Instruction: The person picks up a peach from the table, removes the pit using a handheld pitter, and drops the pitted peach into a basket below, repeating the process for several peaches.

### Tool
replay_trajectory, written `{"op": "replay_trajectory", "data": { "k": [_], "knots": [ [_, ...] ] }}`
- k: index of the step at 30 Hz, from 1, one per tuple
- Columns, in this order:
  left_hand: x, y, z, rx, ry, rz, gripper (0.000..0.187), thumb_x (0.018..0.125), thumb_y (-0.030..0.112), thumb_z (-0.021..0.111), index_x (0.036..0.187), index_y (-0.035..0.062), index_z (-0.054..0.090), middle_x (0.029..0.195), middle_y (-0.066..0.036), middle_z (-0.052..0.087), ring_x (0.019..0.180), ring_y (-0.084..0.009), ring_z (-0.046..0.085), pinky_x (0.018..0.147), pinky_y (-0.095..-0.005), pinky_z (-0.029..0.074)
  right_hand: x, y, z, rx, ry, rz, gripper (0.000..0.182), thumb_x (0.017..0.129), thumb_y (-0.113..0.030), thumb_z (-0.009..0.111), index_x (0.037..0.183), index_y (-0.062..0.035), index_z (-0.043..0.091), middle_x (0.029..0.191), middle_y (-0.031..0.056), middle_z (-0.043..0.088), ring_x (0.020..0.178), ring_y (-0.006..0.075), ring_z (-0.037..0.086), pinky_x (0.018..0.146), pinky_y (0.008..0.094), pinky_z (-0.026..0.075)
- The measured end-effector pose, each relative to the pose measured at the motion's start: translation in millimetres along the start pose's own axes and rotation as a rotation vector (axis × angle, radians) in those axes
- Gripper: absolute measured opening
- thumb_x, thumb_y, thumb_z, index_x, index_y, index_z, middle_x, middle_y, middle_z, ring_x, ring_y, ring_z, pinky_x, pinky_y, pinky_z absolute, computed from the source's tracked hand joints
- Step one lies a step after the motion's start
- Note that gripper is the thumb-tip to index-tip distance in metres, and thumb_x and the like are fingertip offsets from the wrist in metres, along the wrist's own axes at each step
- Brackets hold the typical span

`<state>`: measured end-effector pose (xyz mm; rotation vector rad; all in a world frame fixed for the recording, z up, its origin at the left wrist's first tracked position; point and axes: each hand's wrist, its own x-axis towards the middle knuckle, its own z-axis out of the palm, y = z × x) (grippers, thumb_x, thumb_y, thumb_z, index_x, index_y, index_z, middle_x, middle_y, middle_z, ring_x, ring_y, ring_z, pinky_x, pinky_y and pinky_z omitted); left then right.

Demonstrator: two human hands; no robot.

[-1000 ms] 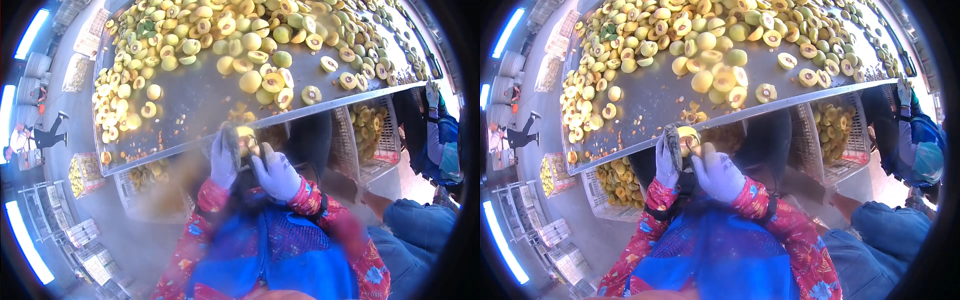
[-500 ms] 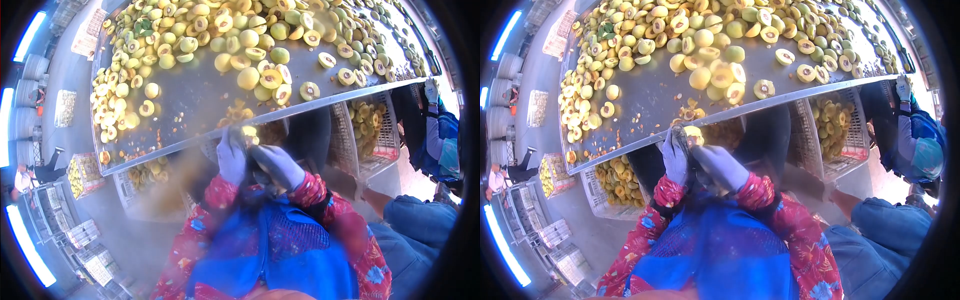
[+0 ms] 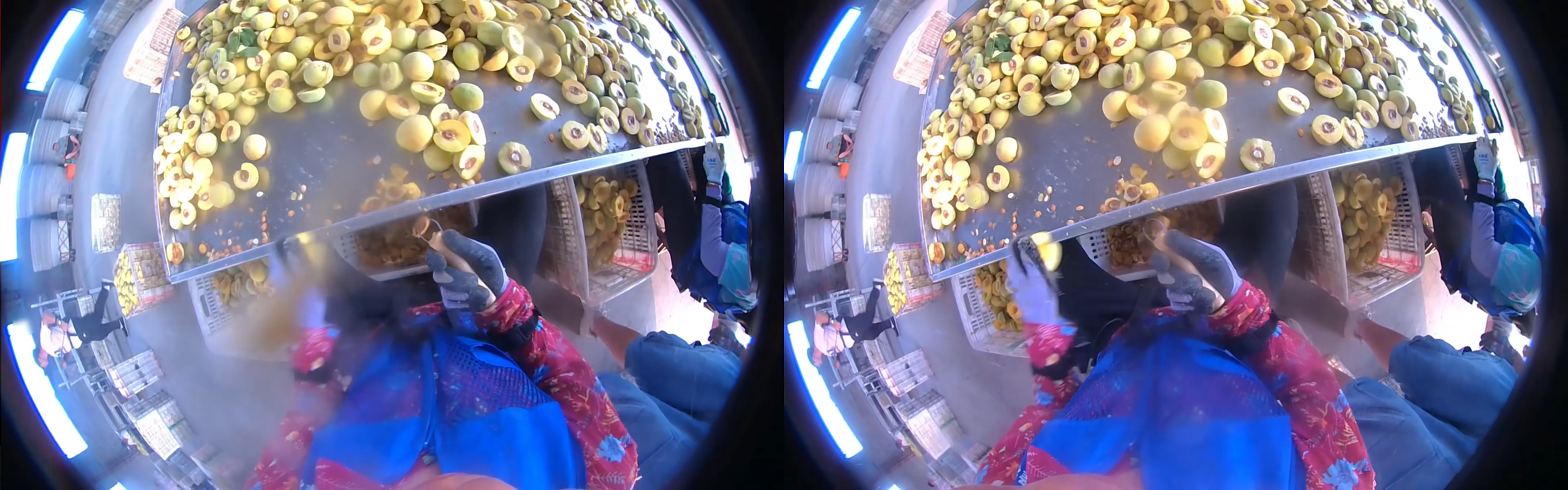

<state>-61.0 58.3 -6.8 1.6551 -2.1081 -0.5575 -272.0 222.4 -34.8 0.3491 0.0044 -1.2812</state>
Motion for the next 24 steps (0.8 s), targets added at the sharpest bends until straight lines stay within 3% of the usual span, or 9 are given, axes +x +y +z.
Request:
{"op": "replay_trajectory", "data": {
  "k": [2,4,6,7,11,14,15,18,24],
  "knots": [
    [17.4,-17.1,-32.7,0.612,0.102,-0.057,0.046,0.092,0.031,0.057,0.128,0.0031,0.050,0.122,-0.024,0.055,0.115,-0.0411,0.052,0.094,-0.0472,0.044,0.4,-8.4,-15.2,-0.194,0.114,-0.007,0.046,0.102,-0.043,0.037,0.093,-0.0008,0.054,0.052,0.0016,0.045,0.035,0.0113,0.043,0.034,0.0237,0.034],
    [32.9,-18.6,-31.9,0.786,0.207,0.102,0.045,0.091,0.031,0.058,0.125,0.0031,0.052,0.121,-0.023,0.056,0.110,-0.0386,0.056,0.093,-0.0451,0.046,2.4,-9.9,-15.4,-0.290,0.193,-0.017,0.046,0.101,-0.044,0.038,0.091,-0.0016,0.055,0.052,0.0014,0.044,0.034,0.0115,0.042,0.034,0.0240,0.034],
    [61.2,21.5,-2.9,0.369,-0.021,0.216,0.049,0.085,0.029,0.061,0.128,0.0067,0.051,0.121,-0.021,0.057,0.111,-0.0390,0.056,0.094,-0.0456,0.046,7.1,-4.7,-2.2,-0.380,0.357,-0.075,0.043,0.100,-0.042,0.043,0.087,-0.0033,0.056,0.050,0.0013,0.043,0.034,0.0119,0.039,0.033,0.0246,0.031],
    [71.7,42.2,22.8,0.286,-0.058,0.469,0.044,0.086,0.033,0.063,0.121,0.0080,0.056,0.122,-0.023,0.056,0.107,-0.0397,0.058,0.091,-0.0458,0.047,7.9,-1.7,0.3,-0.471,0.391,-0.120,0.041,0.100,-0.041,0.045,0.087,-0.0036,0.056,0.050,0.0014,0.043,0.034,0.0119,0.039,0.033,0.0247,0.031],
    [103.4,126.4,123.0,0.330,-0.384,0.821,0.059,0.079,0.032,0.068,0.130,0.0097,0.048,0.124,-0.023,0.055,0.120,-0.0366,0.050,0.100,-0.0448,0.042,-4.9,-3.4,7.9,-0.809,0.402,-0.209,0.036,0.099,-0.039,0.048,0.087,-0.0059,0.057,0.058,0.0010,0.049,0.042,0.0092,0.042,0.040,0.0236,0.033],
    [114.9,129.8,132.1,0.068,-0.503,0.725,0.064,0.077,0.032,0.069,0.131,0.0080,0.046,0.124,-0.023,0.054,0.119,-0.0384,0.051,0.101,-0.0468,0.042,-8.5,-7.1,4.5,-0.885,0.502,-0.346,0.034,0.100,-0.036,0.048,0.095,-0.0040,0.059,0.066,0.0007,0.055,0.050,0.0083,0.048,0.047,0.0241,0.038],
    [111.7,122.6,131.0,0.000,-0.550,0.534,0.059,0.079,0.029,0.069,0.129,0.0053,0.048,0.119,-0.018,0.058,0.115,-0.0337,0.055,0.098,-0.0432,0.045,-8.2,-6.1,3.1,-0.881,0.557,-0.415,0.034,0.100,-0.034,0.048,0.099,-0.0026,0.060,0.068,0.0008,0.057,0.052,0.0086,0.049,0.048,0.0247,0.041],
    [108.4,84.6,106.9,-0.936,-1.074,-0.284,0.048,0.085,0.025,0.065,0.125,0.0030,0.051,0.114,-0.011,0.060,0.106,-0.0244,0.059,0.090,-0.0355,0.050,-4.2,-16.8,3.1,-1.225,0.567,-0.614,0.032,0.097,-0.028,0.053,0.111,0.0008,0.058,0.079,0.0035,0.062,0.064,0.0125,0.057,0.060,0.0273,0.048],
    [47.0,40.6,107.3,-1.348,-0.988,-0.344,0.036,0.093,0.019,0.054,0.126,0.0029,0.053,0.108,-0.006,0.062,0.087,-0.0160,0.061,0.078,-0.0296,0.053,35.9,-26.7,34.4,-1.829,0.639,-0.970,0.051,0.078,-0.028,0.076,0.114,0.0024,0.058,0.093,0.0130,0.069,0.083,0.0169,0.066,0.074,0.0312,0.052]
  ]
}}
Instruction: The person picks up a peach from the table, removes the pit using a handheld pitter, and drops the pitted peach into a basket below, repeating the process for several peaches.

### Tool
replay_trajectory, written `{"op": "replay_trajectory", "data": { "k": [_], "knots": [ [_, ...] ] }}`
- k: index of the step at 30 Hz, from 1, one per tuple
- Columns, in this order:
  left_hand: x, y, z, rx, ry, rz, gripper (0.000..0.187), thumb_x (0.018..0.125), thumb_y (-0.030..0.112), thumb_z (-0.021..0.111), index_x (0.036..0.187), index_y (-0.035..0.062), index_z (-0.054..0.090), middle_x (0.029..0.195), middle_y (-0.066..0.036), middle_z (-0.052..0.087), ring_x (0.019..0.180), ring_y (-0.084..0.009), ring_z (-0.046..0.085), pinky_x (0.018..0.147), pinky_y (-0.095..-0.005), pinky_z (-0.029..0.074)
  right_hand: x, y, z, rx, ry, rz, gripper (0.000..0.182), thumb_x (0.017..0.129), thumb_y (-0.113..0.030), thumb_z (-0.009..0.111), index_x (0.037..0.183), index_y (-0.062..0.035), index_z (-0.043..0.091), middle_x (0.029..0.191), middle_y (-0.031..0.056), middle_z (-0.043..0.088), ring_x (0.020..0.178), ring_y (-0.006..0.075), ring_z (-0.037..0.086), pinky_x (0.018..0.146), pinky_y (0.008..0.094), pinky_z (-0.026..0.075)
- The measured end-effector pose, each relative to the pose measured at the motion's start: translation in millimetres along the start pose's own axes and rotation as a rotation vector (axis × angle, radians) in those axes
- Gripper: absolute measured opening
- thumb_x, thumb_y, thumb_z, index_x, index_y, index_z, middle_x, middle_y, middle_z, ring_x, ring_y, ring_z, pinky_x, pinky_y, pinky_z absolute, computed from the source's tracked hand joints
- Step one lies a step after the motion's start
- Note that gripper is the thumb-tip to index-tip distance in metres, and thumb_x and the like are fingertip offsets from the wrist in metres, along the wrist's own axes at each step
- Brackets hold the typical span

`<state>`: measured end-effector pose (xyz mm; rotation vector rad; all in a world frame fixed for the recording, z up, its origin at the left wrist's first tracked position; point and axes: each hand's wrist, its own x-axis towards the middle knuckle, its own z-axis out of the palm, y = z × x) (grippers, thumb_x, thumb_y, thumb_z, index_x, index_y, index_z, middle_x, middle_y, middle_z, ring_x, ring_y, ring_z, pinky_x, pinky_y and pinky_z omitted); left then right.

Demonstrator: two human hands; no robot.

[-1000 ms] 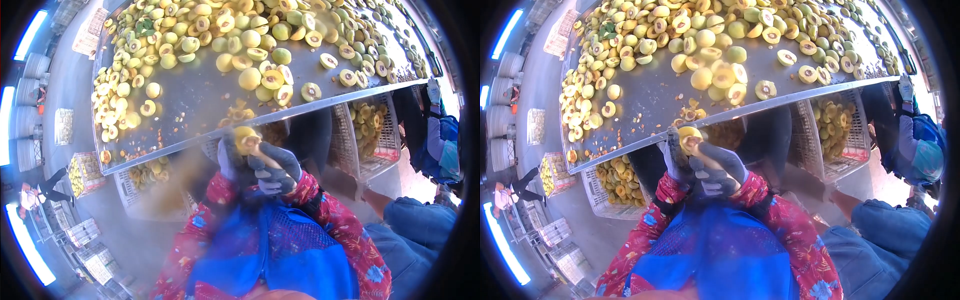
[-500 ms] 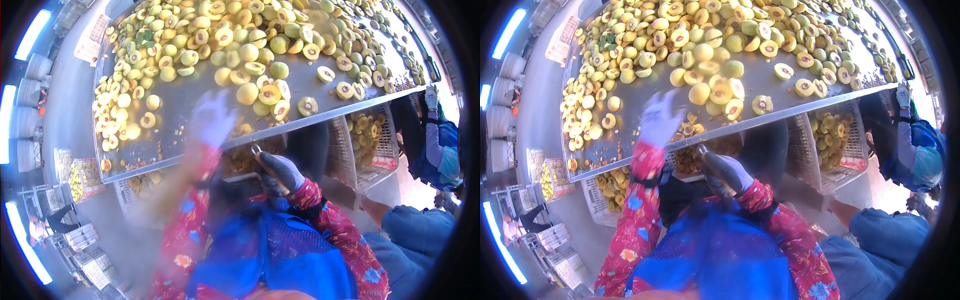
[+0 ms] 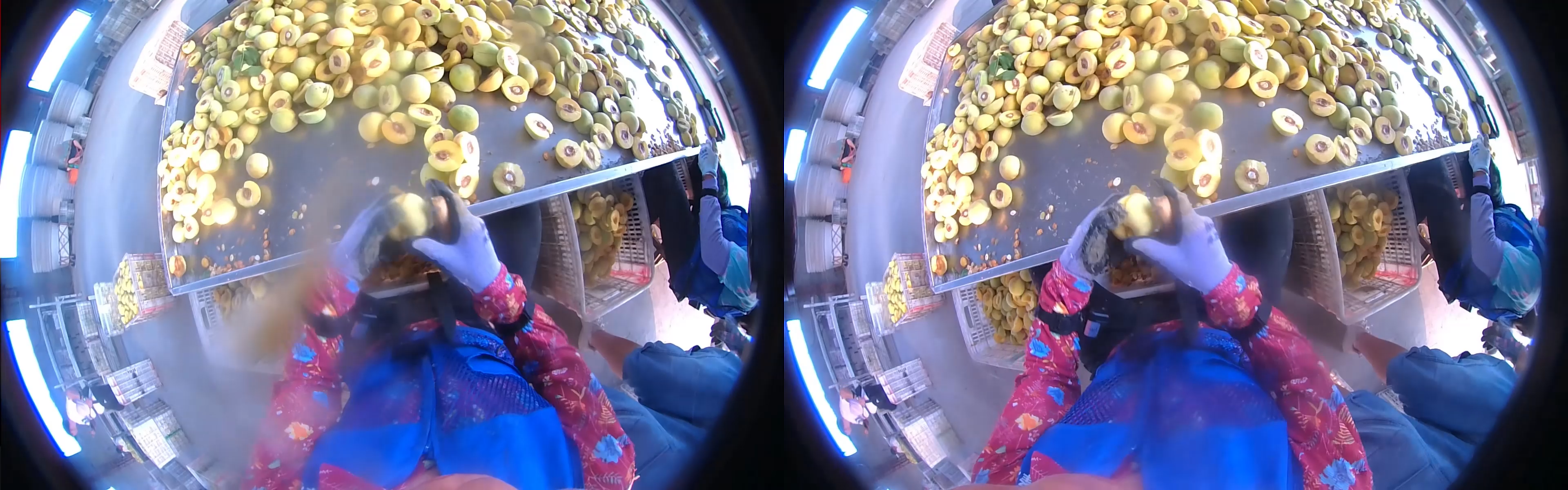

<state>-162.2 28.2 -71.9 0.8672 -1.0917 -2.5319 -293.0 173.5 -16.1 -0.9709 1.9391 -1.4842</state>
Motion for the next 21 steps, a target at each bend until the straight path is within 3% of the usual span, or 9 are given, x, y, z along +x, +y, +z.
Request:
{"op": "replay_trajectory", "data": {
  "k": [1,4,7,10,12,14,15,18,21],
  "knots": [
    [-13.7,18.6,25.8,0.054,-0.097,-0.033,0.038,0.094,0.018,0.053,0.129,0.0026,0.051,0.108,-0.006,0.061,0.092,-0.0154,0.060,0.079,-0.0285,0.052,3.3,0.0,3.5,-0.023,0.017,-0.010,0.052,0.075,-0.029,0.078,0.112,0.0022,0.059,0.093,0.0139,0.070,0.082,0.0176,0.067,0.074,0.0318,0.052],
    [-22.3,3.1,28.2,-0.037,0.065,0.047,0.039,0.094,0.017,0.053,0.131,0.0027,0.049,0.112,-0.006,0.060,0.096,-0.0147,0.059,0.080,-0.0276,0.051,1.6,3.1,9.3,0.117,0.054,0.015,0.044,0.077,-0.026,0.076,0.108,0.0003,0.061,0.091,0.0125,0.069,0.076,0.0206,0.067,0.070,0.0312,0.053],
    [-36.3,2.9,40.9,0.206,0.011,0.274,0.040,0.095,0.016,0.052,0.132,0.0025,0.048,0.112,-0.007,0.060,0.096,-0.0150,0.060,0.083,-0.0278,0.051,0.4,4.9,14.2,0.418,0.023,0.214,0.036,0.079,-0.023,0.074,0.106,-0.0012,0.063,0.086,0.0094,0.067,0.070,0.0182,0.065,0.063,0.0284,0.051],
    [-32.8,-14.2,27.3,0.068,0.175,0.420,0.042,0.094,0.013,0.051,0.135,0.0023,0.046,0.116,-0.009,0.060,0.098,-0.0170,0.061,0.086,-0.0281,0.051,5.0,15.1,13.7,0.468,0.046,0.281,0.027,0.085,-0.020,0.067,0.104,-0.0008,0.062,0.075,0.0049,0.061,0.062,0.0132,0.060,0.055,0.0266,0.048],
    [-33.8,-11.5,4.5,-0.147,0.096,0.290,0.042,0.095,0.015,0.052,0.134,0.0018,0.045,0.120,-0.012,0.058,0.102,-0.0211,0.061,0.089,-0.0335,0.052,16.9,6.0,5.4,0.605,0.069,0.460,0.020,0.094,-0.020,0.058,0.101,-0.0005,0.061,0.064,0.0017,0.056,0.052,0.0105,0.054,0.048,0.0258,0.044],
    [-43.6,-7.5,-6.8,-0.442,-0.075,0.173,0.036,0.096,0.015,0.053,0.128,0.0011,0.048,0.119,-0.011,0.057,0.103,-0.0214,0.060,0.089,-0.0370,0.053,30.6,13.1,6.1,0.496,0.199,0.353,0.026,0.097,-0.026,0.055,0.104,-0.0012,0.057,0.061,0.0010,0.054,0.049,0.0080,0.050,0.045,0.0257,0.042],
    [-45.5,-10.3,-13.6,-0.487,0.016,0.137,0.033,0.097,0.017,0.053,0.126,0.0015,0.050,0.115,-0.012,0.059,0.103,-0.0234,0.061,0.087,-0.0395,0.054,26.9,-0.9,-2.4,0.388,0.189,0.337,0.026,0.098,-0.025,0.052,0.109,-0.0014,0.054,0.060,0.0050,0.054,0.048,0.0157,0.054,0.047,0.0298,0.045],
    [-41.3,-14.2,-3.9,-0.215,0.197,0.303,0.052,0.097,0.044,0.046,0.128,0.0026,0.050,0.119,-0.013,0.060,0.100,-0.0247,0.063,0.079,-0.0384,0.056,13.0,3.4,-0.8,-0.241,0.005,-0.280,0.021,0.097,-0.017,0.049,0.109,-0.0004,0.052,0.059,0.0123,0.054,0.050,0.0294,0.057,0.051,0.0364,0.048],
    [-46.5,9.9,10.9,-0.520,0.018,0.020,0.051,0.098,0.045,0.045,0.124,0.0016,0.050,0.116,-0.013,0.061,0.098,-0.0264,0.063,0.083,-0.0403,0.055,-18.0,-21.8,4.4,-0.168,-0.237,-0.104,0.022,0.093,-0.020,0.055,0.102,-0.0007,0.051,0.067,0.0210,0.061,0.063,0.0392,0.062,0.056,0.0483,0.048]
  ]
}}
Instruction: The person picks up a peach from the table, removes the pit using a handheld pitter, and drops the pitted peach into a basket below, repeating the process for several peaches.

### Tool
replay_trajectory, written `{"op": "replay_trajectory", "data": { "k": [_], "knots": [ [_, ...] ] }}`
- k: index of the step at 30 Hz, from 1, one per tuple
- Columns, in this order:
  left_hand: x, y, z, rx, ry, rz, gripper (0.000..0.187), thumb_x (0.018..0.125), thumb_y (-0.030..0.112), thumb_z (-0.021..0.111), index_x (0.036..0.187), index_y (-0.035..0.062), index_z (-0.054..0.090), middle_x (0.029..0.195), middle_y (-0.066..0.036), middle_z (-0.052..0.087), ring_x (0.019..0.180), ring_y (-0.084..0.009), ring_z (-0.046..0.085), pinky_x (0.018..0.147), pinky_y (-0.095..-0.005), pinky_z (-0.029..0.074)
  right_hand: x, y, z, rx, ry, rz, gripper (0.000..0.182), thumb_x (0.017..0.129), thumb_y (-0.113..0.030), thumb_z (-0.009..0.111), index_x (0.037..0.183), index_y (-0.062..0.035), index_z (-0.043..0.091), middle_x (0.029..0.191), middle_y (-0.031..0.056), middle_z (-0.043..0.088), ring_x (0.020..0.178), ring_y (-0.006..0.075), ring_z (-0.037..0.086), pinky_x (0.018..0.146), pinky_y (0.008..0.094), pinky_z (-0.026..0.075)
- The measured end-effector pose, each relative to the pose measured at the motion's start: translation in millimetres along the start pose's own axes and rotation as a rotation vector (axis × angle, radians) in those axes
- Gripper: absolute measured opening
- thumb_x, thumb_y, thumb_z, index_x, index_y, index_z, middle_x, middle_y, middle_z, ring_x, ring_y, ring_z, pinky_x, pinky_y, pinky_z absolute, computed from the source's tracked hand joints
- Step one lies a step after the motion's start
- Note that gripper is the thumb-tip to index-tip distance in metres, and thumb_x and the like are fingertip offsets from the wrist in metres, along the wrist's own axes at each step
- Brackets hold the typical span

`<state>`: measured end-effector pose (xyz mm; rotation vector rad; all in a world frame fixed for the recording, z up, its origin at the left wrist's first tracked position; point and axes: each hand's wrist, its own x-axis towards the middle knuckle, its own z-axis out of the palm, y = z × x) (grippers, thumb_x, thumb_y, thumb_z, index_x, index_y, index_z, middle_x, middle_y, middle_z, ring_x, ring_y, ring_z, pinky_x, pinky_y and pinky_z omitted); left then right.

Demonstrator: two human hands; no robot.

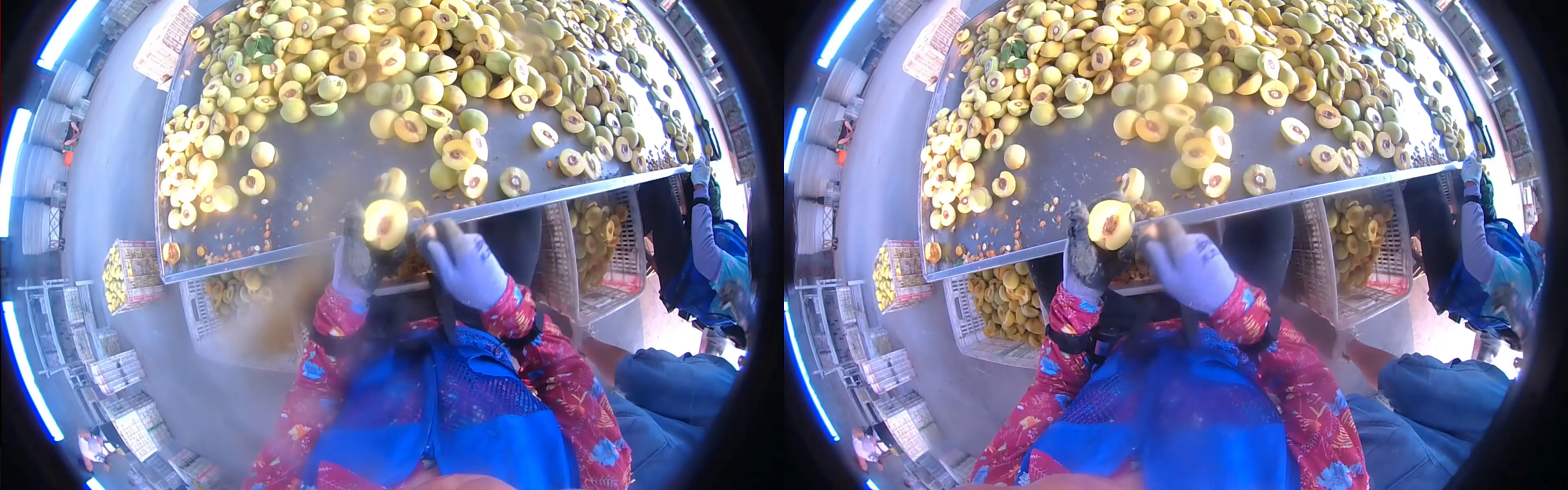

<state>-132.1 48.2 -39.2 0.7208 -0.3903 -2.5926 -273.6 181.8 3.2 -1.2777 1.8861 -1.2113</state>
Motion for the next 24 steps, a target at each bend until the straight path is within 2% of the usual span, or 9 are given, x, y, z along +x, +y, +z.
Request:
{"op": "replay_trajectory", "data": {
  "k": [4,7,10,12,14,18,20,22,24],
  "knots": [
    [-7.6,-5.9,7.7,1.036,0.023,0.412,0.051,0.098,0.045,0.046,0.120,-0.0009,0.053,0.105,-0.013,0.064,0.092,-0.0232,0.064,0.082,-0.0364,0.053,-9.6,-6.5,12.4,-0.136,-0.040,-0.023,0.023,0.092,-0.023,0.057,0.098,-0.0013,0.050,0.061,0.0191,0.059,0.056,0.0382,0.061,0.051,0.0484,0.046],
    [-15.0,-11.1,15.1,1.497,0.038,0.742,0.042,0.099,0.035,0.050,0.117,-0.0021,0.056,0.100,-0.012,0.065,0.086,-0.0182,0.063,0.073,-0.0338,0.052,-14.6,-0.5,18.9,-0.219,-0.015,-0.061,0.023,0.092,-0.023,0.058,0.094,-0.0012,0.050,0.056,0.0182,0.056,0.052,0.0379,0.059,0.048,0.0474,0.045],
    [-15.1,-9.5,22.4,0.392,0.153,0.126,0.034,0.097,0.025,0.056,0.117,-0.0029,0.056,0.095,-0.014,0.064,0.082,-0.0221,0.063,0.072,-0.0346,0.051,-17.1,-4.8,19.9,-0.292,-0.008,-0.100,0.023,0.092,-0.023,0.058,0.092,-0.0014,0.050,0.055,0.0175,0.055,0.051,0.0368,0.058,0.047,0.0466,0.045],
    [-0.9,-29.7,-23.9,0.927,0.179,0.524,0.036,0.097,0.023,0.055,0.121,-0.0031,0.054,0.096,-0.015,0.063,0.081,-0.0267,0.062,0.073,-0.0365,0.051,-19.5,-6.3,22.5,-0.310,0.014,-0.118,0.023,0.092,-0.023,0.058,0.092,-0.0012,0.050,0.056,0.0177,0.055,0.051,0.0371,0.058,0.047,0.0467,0.044],
    [-0.5,-32.7,-29.4,1.315,0.179,0.713,0.039,0.096,0.019,0.054,0.127,-0.0031,0.050,0.100,-0.017,0.062,0.082,-0.0310,0.060,0.074,-0.0387,0.050,-21.7,-6.1,24.5,-0.292,0.017,-0.122,0.023,0.092,-0.023,0.058,0.092,-0.0012,0.050,0.056,0.0181,0.056,0.052,0.0375,0.058,0.047,0.0470,0.045],
    [-6.4,-35.2,-30.8,1.740,0.206,0.767,0.052,0.090,0.008,0.054,0.140,-0.0023,0.039,0.113,-0.020,0.057,0.091,-0.0358,0.056,0.082,-0.0422,0.048,-21.0,8.2,28.8,-0.238,0.000,-0.229,0.023,0.092,-0.023,0.057,0.090,-0.0015,0.049,0.057,0.0191,0.056,0.053,0.0382,0.059,0.048,0.0476,0.045],
    [-5.7,-36.0,-32.4,1.909,0.182,0.869,0.058,0.088,0.005,0.054,0.143,-0.0021,0.035,0.119,-0.020,0.055,0.097,-0.0364,0.055,0.086,-0.0423,0.047,-21.4,8.5,27.5,-0.251,0.000,-0.211,0.024,0.093,-0.024,0.057,0.090,-0.0016,0.048,0.057,0.0195,0.057,0.054,0.0383,0.060,0.049,0.0477,0.046],
    [-9.3,-29.9,-26.0,2.059,0.079,0.986,0.064,0.085,0.004,0.056,0.144,-0.0021,0.033,0.123,-0.021,0.053,0.102,-0.0368,0.053,0.088,-0.0418,0.046,-26.9,-2.1,24.8,-0.278,-0.004,-0.055,0.025,0.093,-0.025,0.056,0.090,-0.0016,0.048,0.058,0.0196,0.057,0.055,0.0384,0.061,0.049,0.0475,0.047],
    [-10.2,-28.6,-27.1,2.046,0.090,0.908,0.066,0.084,0.004,0.056,0.145,-0.0023,0.032,0.126,-0.022,0.051,0.104,-0.0371,0.052,0.090,-0.0413,0.045,-27.2,-6.6,25.0,-0.319,-0.010,-0.040,0.026,0.093,-0.026,0.056,0.091,-0.0016,0.047,0.058,0.0195,0.058,0.055,0.0383,0.061,0.049,0.0472,0.047]
  ]
}}
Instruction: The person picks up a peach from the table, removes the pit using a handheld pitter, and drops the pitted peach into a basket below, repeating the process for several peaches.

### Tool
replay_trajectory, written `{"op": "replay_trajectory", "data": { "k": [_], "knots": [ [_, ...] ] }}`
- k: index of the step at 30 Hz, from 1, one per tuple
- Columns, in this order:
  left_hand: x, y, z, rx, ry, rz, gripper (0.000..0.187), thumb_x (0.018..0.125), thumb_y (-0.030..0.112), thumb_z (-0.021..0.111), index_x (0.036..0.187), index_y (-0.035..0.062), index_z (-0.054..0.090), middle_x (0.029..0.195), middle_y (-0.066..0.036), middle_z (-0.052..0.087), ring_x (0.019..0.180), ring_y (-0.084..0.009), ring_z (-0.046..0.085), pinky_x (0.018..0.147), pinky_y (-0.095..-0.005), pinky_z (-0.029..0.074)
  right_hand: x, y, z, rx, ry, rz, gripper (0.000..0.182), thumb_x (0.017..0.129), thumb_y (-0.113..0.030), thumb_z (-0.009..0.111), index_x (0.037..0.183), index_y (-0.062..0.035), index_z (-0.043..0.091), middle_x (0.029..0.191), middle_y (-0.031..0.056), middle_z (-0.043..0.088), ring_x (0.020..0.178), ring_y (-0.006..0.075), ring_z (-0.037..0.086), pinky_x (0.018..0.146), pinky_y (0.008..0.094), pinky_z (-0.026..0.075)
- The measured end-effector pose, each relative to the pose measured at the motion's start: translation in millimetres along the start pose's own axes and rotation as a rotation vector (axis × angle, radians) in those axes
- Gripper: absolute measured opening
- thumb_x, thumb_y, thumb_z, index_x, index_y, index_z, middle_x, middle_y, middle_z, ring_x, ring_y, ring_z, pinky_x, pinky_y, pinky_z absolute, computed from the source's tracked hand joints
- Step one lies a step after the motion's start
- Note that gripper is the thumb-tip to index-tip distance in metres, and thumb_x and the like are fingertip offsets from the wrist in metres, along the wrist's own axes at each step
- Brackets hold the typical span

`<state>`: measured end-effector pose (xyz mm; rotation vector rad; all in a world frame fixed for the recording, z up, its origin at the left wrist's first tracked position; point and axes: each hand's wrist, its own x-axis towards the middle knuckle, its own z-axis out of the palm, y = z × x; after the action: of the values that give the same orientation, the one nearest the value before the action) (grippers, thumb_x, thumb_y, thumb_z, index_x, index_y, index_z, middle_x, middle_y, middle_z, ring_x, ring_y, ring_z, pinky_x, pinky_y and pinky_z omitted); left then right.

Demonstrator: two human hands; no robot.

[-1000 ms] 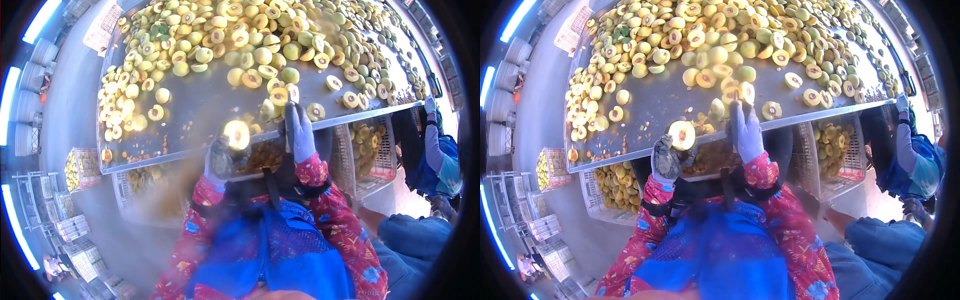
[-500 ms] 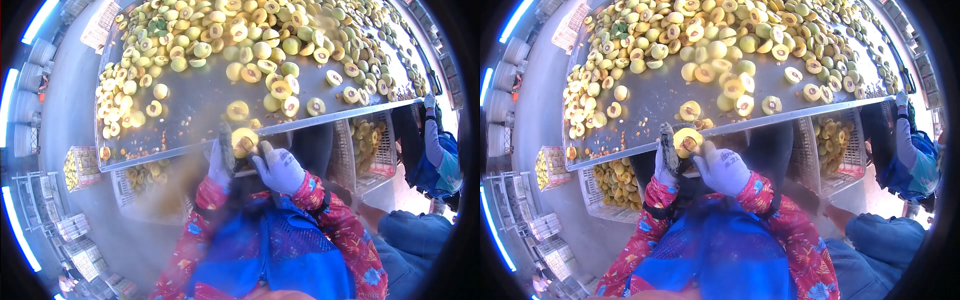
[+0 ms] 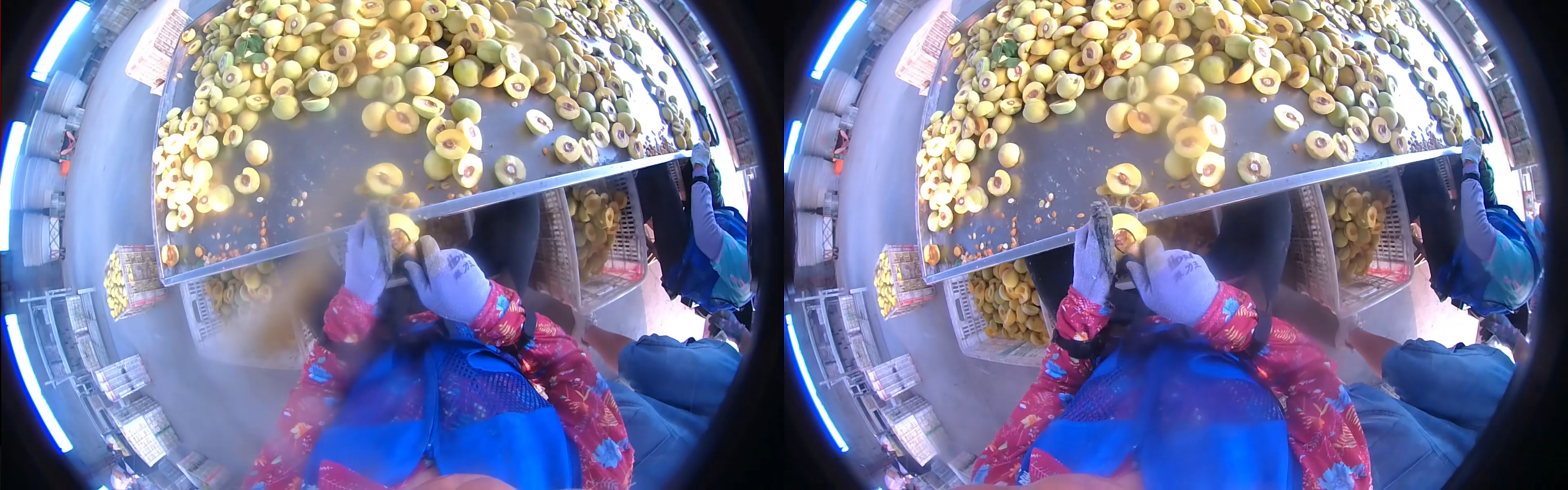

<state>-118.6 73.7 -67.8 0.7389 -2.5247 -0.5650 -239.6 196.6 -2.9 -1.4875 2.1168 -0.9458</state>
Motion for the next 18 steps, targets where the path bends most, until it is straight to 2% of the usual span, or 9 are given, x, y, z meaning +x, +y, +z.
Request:
{"op": "replay_trajectory", "data": {
  "k": [4,7,8,10,11,12,14,16,18],
  "knots": [
    [-1.9,0.4,-5.3,-0.077,-0.042,-0.044,0.065,0.084,0.004,0.057,0.144,-0.0014,0.033,0.122,-0.021,0.054,0.101,-0.0368,0.054,0.088,-0.0418,0.047,-2.1,-2.1,-1.8,-0.060,-0.005,0.003,0.026,0.093,-0.026,0.056,0.091,-0.0017,0.047,0.059,0.0191,0.059,0.056,0.0380,0.062,0.050,0.0469,0.048],
    [0.5,5.6,-6.2,-0.160,0.046,-0.085,0.038,0.092,0.013,0.056,0.128,-0.0012,0.052,0.101,-0.017,0.061,0.085,-0.0283,0.059,0.076,-0.0375,0.049,-3.3,-1.0,-4.1,-0.046,-0.010,-0.013,0.025,0.093,-0.026,0.056,0.090,-0.0021,0.048,0.060,0.0192,0.059,0.056,0.0379,0.062,0.050,0.0471,0.048],
    [3.3,10.7,-8.3,-0.383,0.049,-0.236,0.031,0.095,0.018,0.054,0.119,-0.0008,0.056,0.095,-0.015,0.061,0.080,-0.0250,0.058,0.072,-0.0360,0.048,-3.1,-0.4,-4.0,-0.018,-0.037,0.001,0.025,0.093,-0.026,0.056,0.089,-0.0016,0.048,0.061,0.0203,0.059,0.056,0.0384,0.062,0.051,0.0475,0.048],
    [11.9,23.3,-13.2,-0.683,0.056,-0.451,0.030,0.099,0.027,0.050,0.104,0.0000,0.061,0.083,-0.011,0.061,0.072,-0.0191,0.057,0.064,-0.0333,0.046,-1.4,1.8,-3.6,0.039,-0.086,0.027,0.026,0.093,-0.026,0.055,0.088,-0.0007,0.049,0.063,0.0227,0.059,0.057,0.0396,0.061,0.051,0.0483,0.048],
    [15.0,28.5,-15.1,-0.760,0.066,-0.519,0.034,0.100,0.031,0.048,0.098,0.0004,0.063,0.078,-0.010,0.061,0.069,-0.0164,0.056,0.061,-0.0321,0.045,-2.6,6.6,0.8,0.079,-0.076,-0.021,0.027,0.094,-0.026,0.054,0.087,0.0000,0.050,0.062,0.0215,0.059,0.056,0.0373,0.061,0.050,0.0462,0.048],
    [17.7,32.0,-16.6,-0.691,0.078,-0.503,0.039,0.101,0.035,0.046,0.093,0.0006,0.063,0.076,-0.009,0.060,0.067,-0.0145,0.055,0.059,-0.0313,0.044,-1.4,10.9,5.2,0.119,-0.065,-0.070,0.029,0.094,-0.027,0.054,0.087,0.0007,0.051,0.062,0.0202,0.059,0.054,0.0351,0.062,0.049,0.0441,0.048],
    [19.3,32.5,-15.7,-0.694,0.078,-0.544,0.043,0.102,0.037,0.044,0.090,0.0006,0.063,0.073,-0.008,0.060,0.065,-0.0147,0.055,0.057,-0.0316,0.044,1.8,12.3,0.9,0.414,-0.204,0.119,0.031,0.095,-0.029,0.053,0.086,0.0012,0.052,0.060,0.0157,0.057,0.050,0.0286,0.060,0.046,0.0387,0.046],
    [17.2,28.0,-10.6,-0.834,0.055,-0.662,0.039,0.101,0.034,0.046,0.095,0.0000,0.063,0.074,-0.009,0.061,0.063,-0.0189,0.056,0.056,-0.0339,0.045,16.3,-6.2,-28.6,0.919,-0.503,0.606,0.034,0.097,-0.031,0.052,0.086,0.0009,0.053,0.058,0.0092,0.055,0.044,0.0203,0.056,0.041,0.0320,0.043],
    [14.8,15.7,10.6,-0.484,0.264,-0.272,0.037,0.101,0.032,0.046,0.099,-0.0009,0.063,0.072,-0.010,0.061,0.062,-0.0235,0.058,0.058,-0.0359,0.046,11.4,9.7,-21.3,1.407,-0.599,0.769,0.038,0.098,-0.038,0.050,0.086,-0.0014,0.054,0.058,0.0035,0.049,0.039,0.0128,0.044,0.035,0.0263,0.034]
  ]
}}
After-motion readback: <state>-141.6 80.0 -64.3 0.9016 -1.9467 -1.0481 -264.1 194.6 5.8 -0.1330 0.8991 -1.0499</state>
